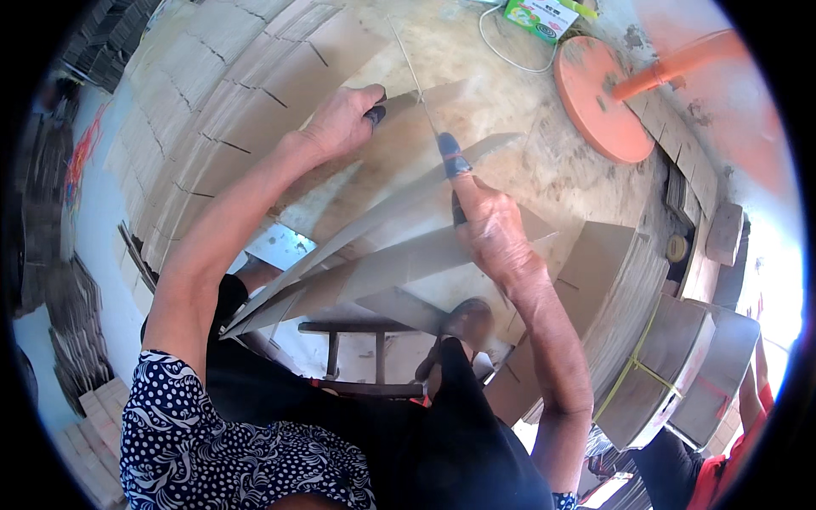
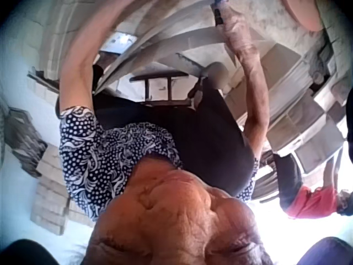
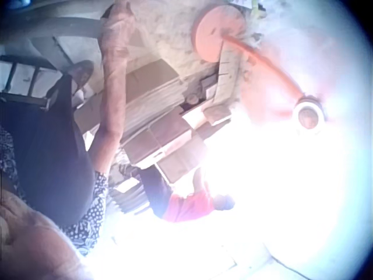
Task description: The person assembles a multi-compartment cardboard tray by folding and interlocking pre-cut cardboard pieces. They repeatedly pick up pieces, fold them into shape, and fit them together to form a grid-like structure.
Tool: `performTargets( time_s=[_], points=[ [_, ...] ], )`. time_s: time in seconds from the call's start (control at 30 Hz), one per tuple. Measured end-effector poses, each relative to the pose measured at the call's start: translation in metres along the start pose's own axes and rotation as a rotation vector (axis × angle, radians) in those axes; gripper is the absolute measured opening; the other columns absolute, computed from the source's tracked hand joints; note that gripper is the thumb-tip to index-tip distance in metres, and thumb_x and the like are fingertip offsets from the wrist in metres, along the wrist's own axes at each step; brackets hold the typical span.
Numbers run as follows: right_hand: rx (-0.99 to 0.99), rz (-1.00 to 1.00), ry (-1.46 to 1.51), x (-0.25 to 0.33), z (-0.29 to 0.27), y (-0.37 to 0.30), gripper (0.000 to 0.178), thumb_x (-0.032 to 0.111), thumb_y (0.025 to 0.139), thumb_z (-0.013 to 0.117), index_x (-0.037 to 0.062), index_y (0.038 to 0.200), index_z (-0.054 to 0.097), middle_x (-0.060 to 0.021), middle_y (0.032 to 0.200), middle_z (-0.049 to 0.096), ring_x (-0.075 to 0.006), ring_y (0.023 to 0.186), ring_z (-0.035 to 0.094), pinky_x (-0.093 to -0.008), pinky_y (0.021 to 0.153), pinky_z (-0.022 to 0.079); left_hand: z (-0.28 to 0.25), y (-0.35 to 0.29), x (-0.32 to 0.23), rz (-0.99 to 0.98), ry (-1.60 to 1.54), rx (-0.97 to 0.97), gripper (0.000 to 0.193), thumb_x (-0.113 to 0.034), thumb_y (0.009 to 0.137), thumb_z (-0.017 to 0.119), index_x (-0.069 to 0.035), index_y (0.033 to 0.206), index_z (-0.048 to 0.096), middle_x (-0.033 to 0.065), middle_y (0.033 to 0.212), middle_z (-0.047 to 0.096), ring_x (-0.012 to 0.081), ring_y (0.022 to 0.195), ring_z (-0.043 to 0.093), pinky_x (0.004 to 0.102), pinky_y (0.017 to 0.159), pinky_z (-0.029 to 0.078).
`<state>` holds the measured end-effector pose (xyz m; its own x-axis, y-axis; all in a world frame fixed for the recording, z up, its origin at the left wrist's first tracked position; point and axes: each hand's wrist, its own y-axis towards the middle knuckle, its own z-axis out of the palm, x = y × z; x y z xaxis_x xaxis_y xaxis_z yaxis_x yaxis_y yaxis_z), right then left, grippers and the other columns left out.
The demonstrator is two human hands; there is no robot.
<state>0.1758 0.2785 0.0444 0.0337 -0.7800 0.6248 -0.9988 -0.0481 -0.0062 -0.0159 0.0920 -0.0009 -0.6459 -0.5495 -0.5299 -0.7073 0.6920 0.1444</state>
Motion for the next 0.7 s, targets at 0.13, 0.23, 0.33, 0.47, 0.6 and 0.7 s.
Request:
performTargets(
  time_s=[0.13, 0.23, 0.33, 0.47, 0.6, 0.7],
  points=[
    [0.068, 0.142, -0.11, -0.01, -0.002, 0.015, 0.087, -0.009, 0.066, 0.047, 0.0077, 0.147, 0.017, -0.0261, 0.076, 0.056, -0.0409, 0.069, 0.059, -0.0432, 0.067, 0.05, 0.006, 0.012, -0.007, -0.001, 0.003, 0.028, 0.006, -0.004, 0.081, 0.055, -0.001, 0.085, 0.052, 0.024, 0.069, 0.056, 0.045, 0.067, 0.054, 0.0506, 0.062, 0.043],
    [0.122, 0.165, -0.159, -0.025, 0.021, 0.022, 0.09, -0.006, 0.066, 0.049, 0.0048, 0.146, 0.01, -0.027, 0.077, 0.059, -0.0427, 0.071, 0.06, -0.0482, 0.064, 0.048, 0.005, 0.011, -0.016, 0.002, 0.045, 0.026, 0.011, -0.004, 0.079, 0.056, -0.001, 0.089, 0.054, 0.0221, 0.082, 0.06, 0.0417, 0.078, 0.057, 0.0479, 0.069, 0.046],
    [0.227, 0.183, -0.218, -0.025, 0.013, 0.023, 0.093, -0.004, 0.066, 0.052, 0.0051, 0.147, 0.007, -0.026, 0.076, 0.06, -0.043, 0.074, 0.061, -0.0476, 0.066, 0.049, -0.008, -0.011, -0.038, 0.32, 0.059, -0.048, 0.023, -0.002, 0.066, 0.06, 0.001, 0.088, 0.054, 0.0203, 0.119, 0.052, 0.0407, 0.11, 0.049, 0.0457, 0.09, 0.044],
    [0.184, 0.073, -0.224, -0.046, -0.008, 0.032, 0.083, -0.001, 0.068, 0.054, 0.0066, 0.143, 0.02, -0.0264, 0.08, 0.061, -0.0421, 0.078, 0.062, -0.0496, 0.069, 0.05, -0.045, -0.102, -0.085, 0.521, 0.112, 0.296, 0.042, -0.01, 0.057, 0.068, 0.001, 0.097, 0.057, 0.0209, 0.128, 0.045, 0.0455, 0.124, 0.037, 0.0502, 0.1, 0.038],
    [0.179, 0.257, -0.429, -0.068, -0.066, 0.092, 0.051, 0.002, 0.079, 0.049, 0.0089, 0.129, 0.044, -0.0244, 0.104, 0.061, -0.0406, 0.098, 0.06, -0.0508, 0.082, 0.047, -0.072, -0.188, -0.081, 0.224, 0.138, 0.548, 0.048, -0.019, 0.062, 0.072, 0.001, 0.104, 0.059, 0.0204, 0.129, 0.045, 0.0457, 0.126, 0.036, 0.0528, 0.101, 0.035],
    [-0.113, 0.224, -0.697, -0.082, -0.103, 0.09, 0.045, 0.005, 0.084, 0.048, 0.0107, 0.129, 0.047, -0.0212, 0.134, 0.044, -0.0371, 0.125, 0.042, -0.0523, 0.099, 0.036, -0.072, -0.208, -0.079, 0.123, 0.175, 0.565, 0.06, -0.018, 0.059, 0.072, 0.0, 0.115, 0.058, 0.0202, 0.129, 0.045, 0.0466, 0.128, 0.032, 0.0547, 0.103, 0.032]
  ],
)
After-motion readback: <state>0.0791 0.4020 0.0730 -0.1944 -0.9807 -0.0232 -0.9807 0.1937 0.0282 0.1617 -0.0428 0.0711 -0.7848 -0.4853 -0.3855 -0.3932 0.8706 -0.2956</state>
